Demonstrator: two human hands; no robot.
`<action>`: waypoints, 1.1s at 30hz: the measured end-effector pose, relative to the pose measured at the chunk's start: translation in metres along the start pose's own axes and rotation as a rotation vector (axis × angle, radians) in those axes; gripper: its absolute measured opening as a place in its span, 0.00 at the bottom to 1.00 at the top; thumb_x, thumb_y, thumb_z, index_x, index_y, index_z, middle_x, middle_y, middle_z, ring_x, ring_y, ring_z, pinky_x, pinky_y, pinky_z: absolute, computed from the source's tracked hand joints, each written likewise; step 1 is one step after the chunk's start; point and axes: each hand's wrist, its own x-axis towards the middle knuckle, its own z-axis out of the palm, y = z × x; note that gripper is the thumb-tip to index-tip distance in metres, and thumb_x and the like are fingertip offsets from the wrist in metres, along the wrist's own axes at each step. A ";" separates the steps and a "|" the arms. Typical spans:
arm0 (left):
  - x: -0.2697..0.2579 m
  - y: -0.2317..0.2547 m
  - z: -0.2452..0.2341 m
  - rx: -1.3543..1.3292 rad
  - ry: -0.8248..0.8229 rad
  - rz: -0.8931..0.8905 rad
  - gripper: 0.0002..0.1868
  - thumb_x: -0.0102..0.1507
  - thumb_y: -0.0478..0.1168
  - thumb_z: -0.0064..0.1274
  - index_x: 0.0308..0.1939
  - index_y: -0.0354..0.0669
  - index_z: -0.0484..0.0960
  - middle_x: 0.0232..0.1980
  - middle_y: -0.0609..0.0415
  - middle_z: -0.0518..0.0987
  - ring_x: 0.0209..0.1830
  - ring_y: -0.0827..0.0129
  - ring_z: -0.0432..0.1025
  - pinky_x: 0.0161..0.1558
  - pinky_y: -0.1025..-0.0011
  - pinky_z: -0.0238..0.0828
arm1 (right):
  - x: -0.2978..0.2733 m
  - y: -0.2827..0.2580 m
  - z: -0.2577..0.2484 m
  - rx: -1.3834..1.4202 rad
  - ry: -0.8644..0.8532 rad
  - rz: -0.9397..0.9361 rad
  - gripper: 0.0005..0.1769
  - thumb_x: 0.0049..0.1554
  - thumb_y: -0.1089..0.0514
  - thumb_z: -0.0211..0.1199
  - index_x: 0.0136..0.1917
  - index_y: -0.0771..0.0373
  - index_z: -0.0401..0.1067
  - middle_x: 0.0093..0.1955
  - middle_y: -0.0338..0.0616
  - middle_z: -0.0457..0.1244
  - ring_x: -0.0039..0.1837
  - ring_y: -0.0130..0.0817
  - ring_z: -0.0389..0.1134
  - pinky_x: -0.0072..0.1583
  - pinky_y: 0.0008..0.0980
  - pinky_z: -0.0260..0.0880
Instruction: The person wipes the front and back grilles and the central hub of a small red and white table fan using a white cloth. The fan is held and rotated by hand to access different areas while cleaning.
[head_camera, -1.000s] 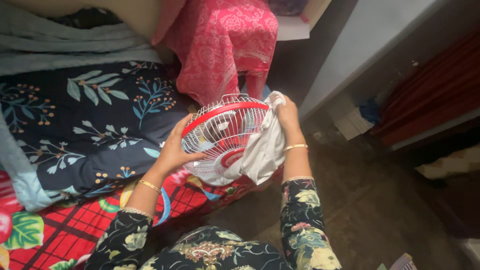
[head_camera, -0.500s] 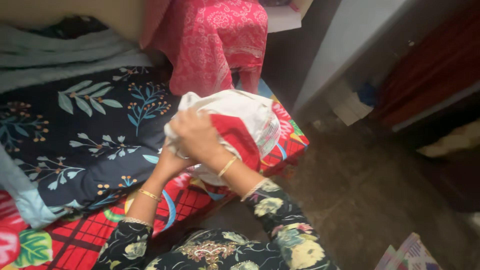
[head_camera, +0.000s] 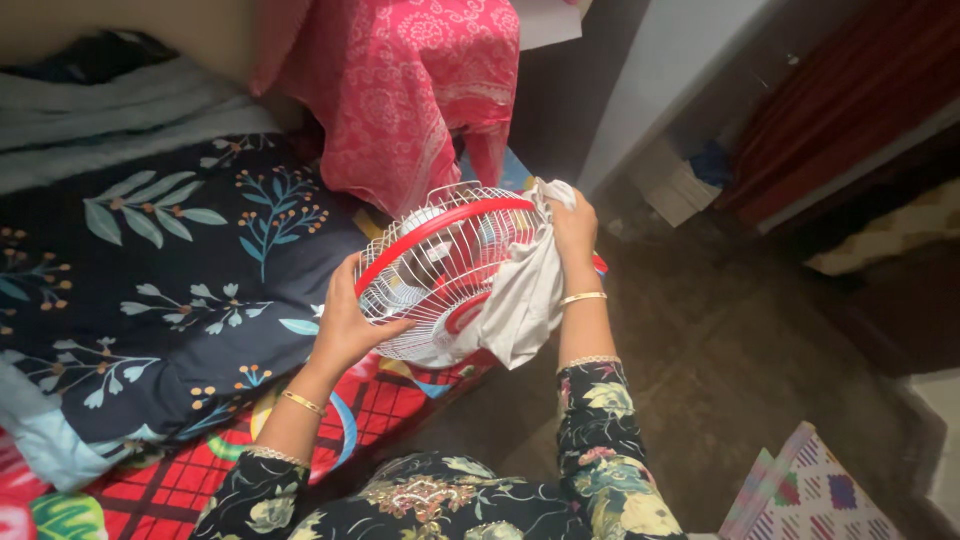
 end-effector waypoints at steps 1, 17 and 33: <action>0.000 -0.001 -0.002 -0.004 -0.008 0.002 0.59 0.39 0.48 0.79 0.67 0.32 0.62 0.64 0.37 0.70 0.67 0.46 0.65 0.66 0.56 0.62 | -0.003 0.000 0.000 0.082 -0.011 0.020 0.21 0.52 0.54 0.64 0.58 0.62 0.77 0.54 0.49 0.73 0.58 0.44 0.75 0.60 0.37 0.71; 0.002 0.003 -0.008 -0.210 -0.102 -0.174 0.49 0.44 0.50 0.73 0.64 0.36 0.68 0.61 0.43 0.76 0.64 0.51 0.73 0.61 0.59 0.70 | -0.184 -0.182 0.080 -0.463 -0.185 -1.199 0.27 0.40 0.48 0.70 0.52 0.56 0.72 0.59 0.51 0.65 0.61 0.50 0.65 0.65 0.55 0.63; 0.004 0.020 -0.012 0.168 -0.063 -0.112 0.62 0.36 0.50 0.78 0.69 0.37 0.63 0.66 0.39 0.71 0.66 0.44 0.63 0.68 0.53 0.57 | -0.019 -0.024 0.001 -0.118 0.018 -0.309 0.20 0.50 0.60 0.69 0.56 0.65 0.75 0.51 0.53 0.68 0.55 0.51 0.70 0.57 0.43 0.69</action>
